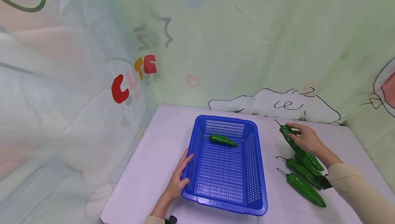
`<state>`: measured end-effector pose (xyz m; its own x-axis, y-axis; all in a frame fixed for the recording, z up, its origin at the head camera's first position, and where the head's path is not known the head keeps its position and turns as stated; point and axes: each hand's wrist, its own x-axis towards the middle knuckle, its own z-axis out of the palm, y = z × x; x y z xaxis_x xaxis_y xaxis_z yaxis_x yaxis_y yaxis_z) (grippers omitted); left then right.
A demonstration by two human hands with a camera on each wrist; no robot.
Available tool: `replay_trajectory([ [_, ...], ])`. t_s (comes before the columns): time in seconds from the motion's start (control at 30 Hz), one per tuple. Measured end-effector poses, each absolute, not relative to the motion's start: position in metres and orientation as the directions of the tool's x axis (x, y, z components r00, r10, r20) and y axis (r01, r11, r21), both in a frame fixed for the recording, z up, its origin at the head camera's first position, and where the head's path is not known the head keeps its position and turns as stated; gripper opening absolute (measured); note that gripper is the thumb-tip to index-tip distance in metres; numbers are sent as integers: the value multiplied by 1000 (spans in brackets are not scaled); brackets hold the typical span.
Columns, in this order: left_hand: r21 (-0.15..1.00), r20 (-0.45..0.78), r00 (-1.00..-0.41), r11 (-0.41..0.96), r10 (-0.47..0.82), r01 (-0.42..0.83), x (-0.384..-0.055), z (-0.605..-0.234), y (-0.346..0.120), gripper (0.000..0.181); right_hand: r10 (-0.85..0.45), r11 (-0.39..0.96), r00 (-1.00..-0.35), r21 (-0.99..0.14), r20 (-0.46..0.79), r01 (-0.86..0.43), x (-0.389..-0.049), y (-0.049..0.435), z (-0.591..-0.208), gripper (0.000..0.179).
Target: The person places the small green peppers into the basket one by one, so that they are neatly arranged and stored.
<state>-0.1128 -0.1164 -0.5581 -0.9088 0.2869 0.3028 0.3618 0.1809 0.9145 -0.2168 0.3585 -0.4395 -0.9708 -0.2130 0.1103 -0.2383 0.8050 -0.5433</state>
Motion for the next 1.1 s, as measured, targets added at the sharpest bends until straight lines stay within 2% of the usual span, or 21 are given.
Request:
replay_trajectory([
  [0.8,918,298,-908,171,295,357,-113,-558,-117,86,-324,739,-933,-575,154,-352,-224,305,-428,46],
  [1.1,923,289,-912,166,292,346,-114,-560,-116,88,-371,729,-910,-549,184,-408,-229,286,-428,44],
])
